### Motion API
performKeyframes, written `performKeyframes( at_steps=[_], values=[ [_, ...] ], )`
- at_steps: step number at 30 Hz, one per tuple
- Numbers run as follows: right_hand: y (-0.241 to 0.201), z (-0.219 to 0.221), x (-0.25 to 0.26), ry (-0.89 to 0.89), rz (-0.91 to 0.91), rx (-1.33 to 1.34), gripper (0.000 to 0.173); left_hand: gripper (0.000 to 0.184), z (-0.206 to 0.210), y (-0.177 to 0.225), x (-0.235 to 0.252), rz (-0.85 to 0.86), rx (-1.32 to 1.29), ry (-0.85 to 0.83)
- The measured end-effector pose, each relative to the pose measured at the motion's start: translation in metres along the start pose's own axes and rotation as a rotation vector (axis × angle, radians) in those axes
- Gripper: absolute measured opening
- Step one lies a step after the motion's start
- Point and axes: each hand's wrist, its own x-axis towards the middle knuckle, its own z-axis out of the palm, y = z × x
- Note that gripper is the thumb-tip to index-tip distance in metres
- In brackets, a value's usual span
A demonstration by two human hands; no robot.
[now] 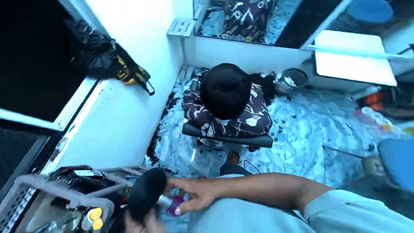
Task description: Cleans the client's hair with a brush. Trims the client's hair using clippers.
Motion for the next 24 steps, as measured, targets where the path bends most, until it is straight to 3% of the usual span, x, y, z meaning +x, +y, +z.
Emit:
performKeyframes(
  at_steps=[3, 4, 6, 8, 10, 11, 12, 13, 16, 17, 19, 21, 23, 24],
  values=[
    [0.01, -0.032, -0.067, 0.19, 0.143, -0.143, 0.043, 0.036, 0.072, -0.028, -0.009, -0.107, -0.212, -0.225],
    [0.008, -0.048, -0.089, 0.291, 0.168, -0.243, 0.035, 0.033, 0.082, -0.033, -0.015, -0.134, -0.193, -0.384],
    [0.0, -0.098, -0.136, 0.537, 0.219, -0.568, 0.031, 0.03, 0.092, -0.036, -0.016, -0.109, 0.004, -0.856],
    [0.008, -0.164, -0.189, 0.924, 0.368, -0.717, 0.033, 0.037, 0.102, -0.036, -0.008, -0.018, 0.333, -1.35],
    [0.027, -0.224, -0.238, 1.414, 0.625, -0.614, 0.042, 0.053, 0.112, -0.032, -0.007, -0.009, 0.633, -1.579],
    [0.03, -0.242, -0.257, 1.559, 0.724, -0.567, 0.05, 0.057, 0.114, -0.028, -0.007, -0.016, 0.72, -1.577],
    [0.025, -0.248, -0.268, 1.59, 0.748, -0.538, 0.055, 0.058, 0.115, -0.024, -0.005, -0.012, 0.747, -1.513],
    [0.008, -0.242, -0.271, 1.521, 0.715, -0.545, 0.055, 0.056, 0.116, -0.022, -0.004, -0.007, 0.7, -1.412],
    [-0.029, -0.195, -0.248, 1.077, 0.46, -0.666, 0.049, 0.05, 0.124, -0.016, -0.017, -0.031, 0.538, -1.095],
    [-0.023, -0.195, -0.234, 1.012, 0.322, -0.731, 0.046, 0.048, 0.132, -0.012, -0.023, -0.05, 0.507, -0.994],
    [0.01, -0.22, -0.214, 1.046, 0.153, -0.78, 0.04, 0.041, 0.152, 0.001, -0.039, -0.097, 0.465, -0.838],
    [0.031, -0.223, -0.22, 0.911, 0.146, -0.732, 0.039, 0.039, 0.174, 0.025, -0.05, -0.075, 0.425, -0.708],
    [0.015, -0.214, -0.236, 0.699, 0.121, -0.711, 0.038, 0.051, 0.206, 0.06, -0.044, 0.036, 0.455, -0.591],
    [0.008, -0.216, -0.242, 0.707, 0.104, -0.685, 0.036, 0.055, 0.223, 0.079, -0.037, 0.102, 0.495, -0.532]
  ],
)
